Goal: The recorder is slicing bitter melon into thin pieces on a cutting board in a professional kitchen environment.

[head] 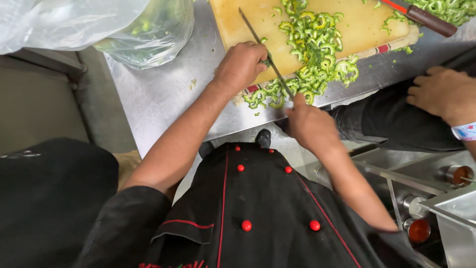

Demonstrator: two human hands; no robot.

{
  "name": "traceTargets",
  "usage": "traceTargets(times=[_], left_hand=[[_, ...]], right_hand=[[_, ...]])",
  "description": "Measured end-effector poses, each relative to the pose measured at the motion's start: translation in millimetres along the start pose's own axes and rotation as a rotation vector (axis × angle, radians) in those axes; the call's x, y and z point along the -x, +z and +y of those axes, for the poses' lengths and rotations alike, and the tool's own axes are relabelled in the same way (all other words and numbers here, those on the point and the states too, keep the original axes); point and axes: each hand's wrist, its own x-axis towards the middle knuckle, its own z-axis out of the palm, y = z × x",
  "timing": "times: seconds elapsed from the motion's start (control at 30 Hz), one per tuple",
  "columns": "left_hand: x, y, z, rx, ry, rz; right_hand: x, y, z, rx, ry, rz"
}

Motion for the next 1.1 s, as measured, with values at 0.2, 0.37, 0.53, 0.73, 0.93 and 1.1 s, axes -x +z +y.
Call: traceTargets(times=[0.2,0.37,0.53,0.73,0.93,1.1], left_hand=[[1,1,-7,0.023,0.083,0.003],[4,-2,-9,0.041,0.111,0.008],[4,-1,-13,0.071,0.151,0.021],[4,-3,-18,0.06,0.159,0.014],[12,-5,-15,0.041,0.236,0.068],[18,-6,-14,0.082,0.243,0.077]], right_hand=[[-14,18,18,0.035,0.003,-0.085],[-2,-17,2,0.016,-0.133,0.014],[-24,15,20,0.039,-0.112,-0.028],[-6,-39,-10,0.019,-0.049,-0.124],[-40,18,13,-0.062,-0.081,-0.126],[-40,20,16,-0.069,-0.111,-0.061]])
